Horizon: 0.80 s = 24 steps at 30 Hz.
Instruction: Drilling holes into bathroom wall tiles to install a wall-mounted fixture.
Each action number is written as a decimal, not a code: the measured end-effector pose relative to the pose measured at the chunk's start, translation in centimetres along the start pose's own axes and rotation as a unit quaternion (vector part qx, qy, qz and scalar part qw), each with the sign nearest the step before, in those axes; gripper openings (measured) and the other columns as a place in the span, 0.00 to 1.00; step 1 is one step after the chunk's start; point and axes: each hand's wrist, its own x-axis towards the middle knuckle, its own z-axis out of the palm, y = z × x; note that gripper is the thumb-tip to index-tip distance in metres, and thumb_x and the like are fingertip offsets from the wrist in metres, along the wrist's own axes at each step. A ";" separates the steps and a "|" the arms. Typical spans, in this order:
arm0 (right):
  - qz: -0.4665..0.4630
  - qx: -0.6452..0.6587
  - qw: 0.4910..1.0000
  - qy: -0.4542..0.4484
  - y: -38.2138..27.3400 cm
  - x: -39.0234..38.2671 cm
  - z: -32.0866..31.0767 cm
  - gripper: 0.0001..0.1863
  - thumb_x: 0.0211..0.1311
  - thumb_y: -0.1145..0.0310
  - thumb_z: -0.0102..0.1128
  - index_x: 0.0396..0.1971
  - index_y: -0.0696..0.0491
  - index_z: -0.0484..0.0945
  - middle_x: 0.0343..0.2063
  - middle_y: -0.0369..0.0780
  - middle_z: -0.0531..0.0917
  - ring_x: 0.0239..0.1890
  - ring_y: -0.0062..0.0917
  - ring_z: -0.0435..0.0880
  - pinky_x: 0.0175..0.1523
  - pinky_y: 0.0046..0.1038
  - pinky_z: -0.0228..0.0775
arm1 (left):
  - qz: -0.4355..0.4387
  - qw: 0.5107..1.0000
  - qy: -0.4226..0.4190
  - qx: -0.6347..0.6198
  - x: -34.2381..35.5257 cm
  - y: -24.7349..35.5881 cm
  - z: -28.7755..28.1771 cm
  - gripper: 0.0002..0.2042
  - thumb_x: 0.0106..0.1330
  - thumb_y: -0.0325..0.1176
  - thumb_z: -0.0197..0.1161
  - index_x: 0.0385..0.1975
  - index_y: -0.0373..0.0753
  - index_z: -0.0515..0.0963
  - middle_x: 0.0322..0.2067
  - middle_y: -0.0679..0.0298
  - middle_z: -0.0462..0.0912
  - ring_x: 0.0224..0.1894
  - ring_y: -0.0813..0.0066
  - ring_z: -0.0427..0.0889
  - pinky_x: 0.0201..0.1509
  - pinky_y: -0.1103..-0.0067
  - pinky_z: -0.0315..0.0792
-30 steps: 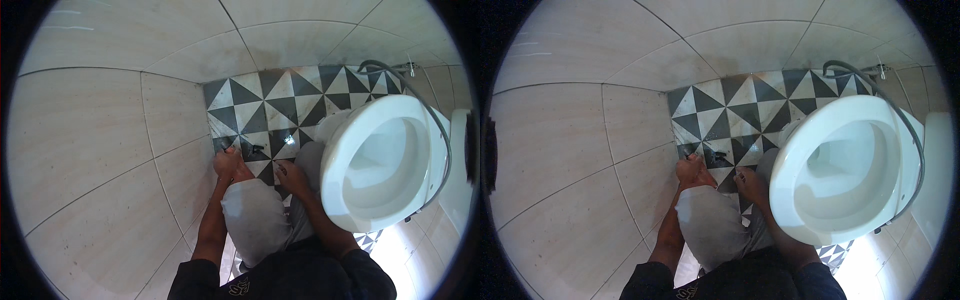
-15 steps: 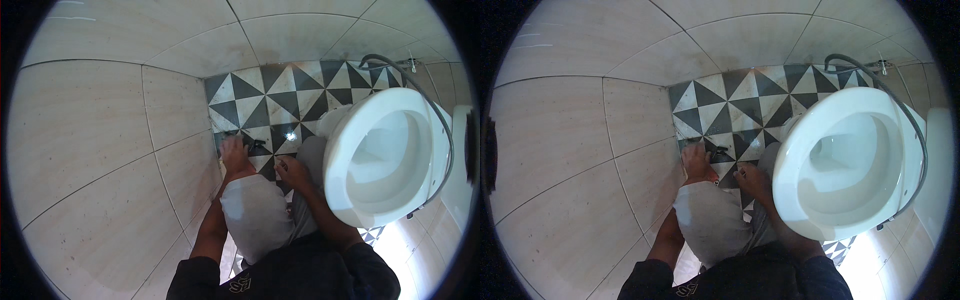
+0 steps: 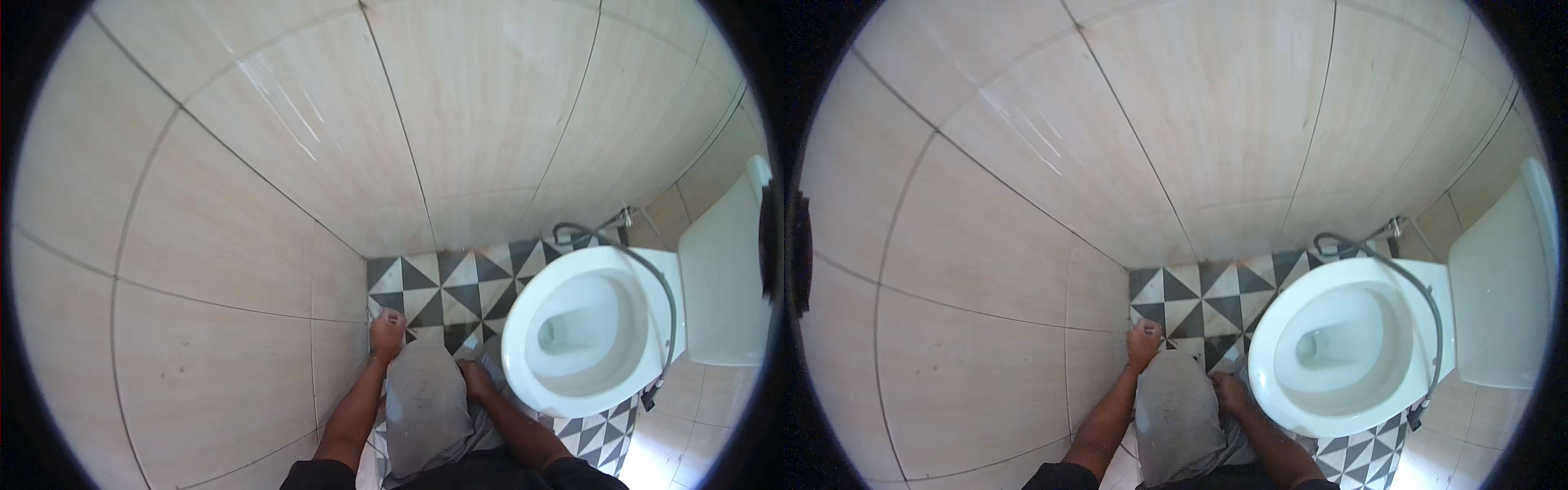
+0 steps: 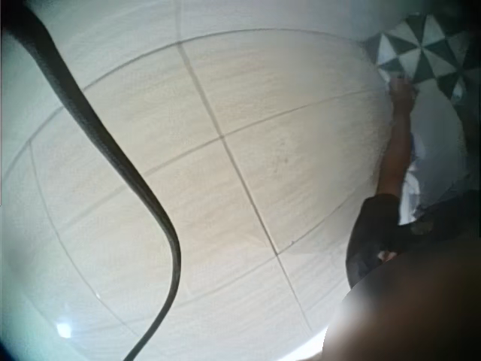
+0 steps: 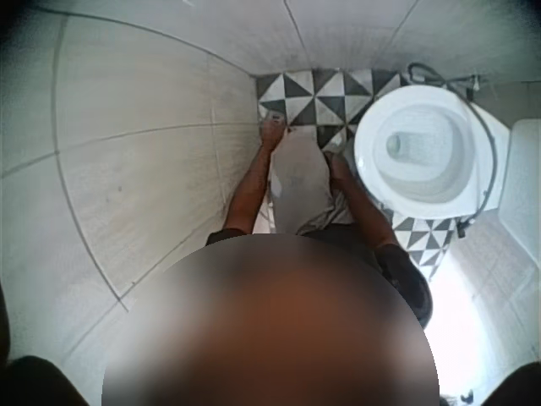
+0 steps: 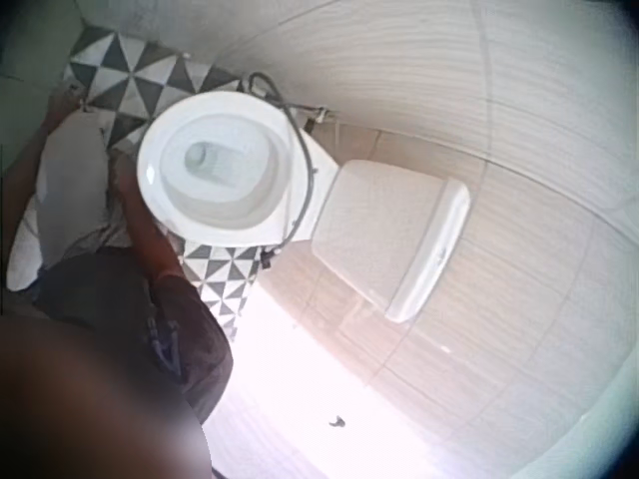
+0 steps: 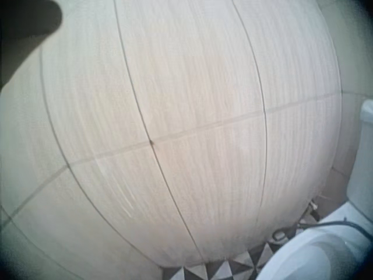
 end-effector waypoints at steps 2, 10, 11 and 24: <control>-0.027 -0.050 0.998 0.028 0.3 -0.7 -0.3 0.19 0.65 0.59 0.62 0.51 0.53 0.84 0.47 0.53 0.87 0.52 0.53 0.85 0.56 0.48 0.76 | 0.067 0.987 0.092 -0.115 4.5 5.5 -3.8 0.08 0.64 0.35 0.71 0.33 0.37 0.83 0.25 0.56 0.87 0.29 0.61 0.88 0.37 0.67 0.80; -0.028 -0.096 0.990 0.096 -0.8 -5.1 0.6 0.21 0.66 0.57 0.63 0.53 0.53 0.85 0.44 0.54 0.87 0.49 0.52 0.86 0.54 0.48 0.77 | 0.376 0.852 0.249 -0.266 14.4 38.1 -23.6 0.07 0.69 0.29 0.71 0.39 0.34 0.81 0.30 0.56 0.86 0.31 0.68 0.85 0.39 0.72 0.78; -0.030 -0.082 0.989 0.120 -0.8 -6.0 0.7 0.21 0.66 0.57 0.64 0.53 0.54 0.85 0.44 0.54 0.87 0.49 0.51 0.86 0.54 0.48 0.78 | 0.416 0.829 0.259 -0.271 15.3 40.6 -24.6 0.06 0.69 0.28 0.69 0.39 0.34 0.81 0.31 0.55 0.86 0.32 0.65 0.86 0.40 0.71 0.79; -0.061 -0.006 0.975 0.215 -0.8 -5.7 1.8 0.23 0.67 0.53 0.67 0.51 0.57 0.84 0.39 0.50 0.89 0.43 0.42 0.90 0.49 0.41 0.80 | 0.459 0.809 0.341 -0.136 18.2 45.4 -27.6 0.06 0.69 0.31 0.70 0.38 0.35 0.84 0.34 0.53 0.87 0.36 0.52 0.86 0.40 0.64 0.79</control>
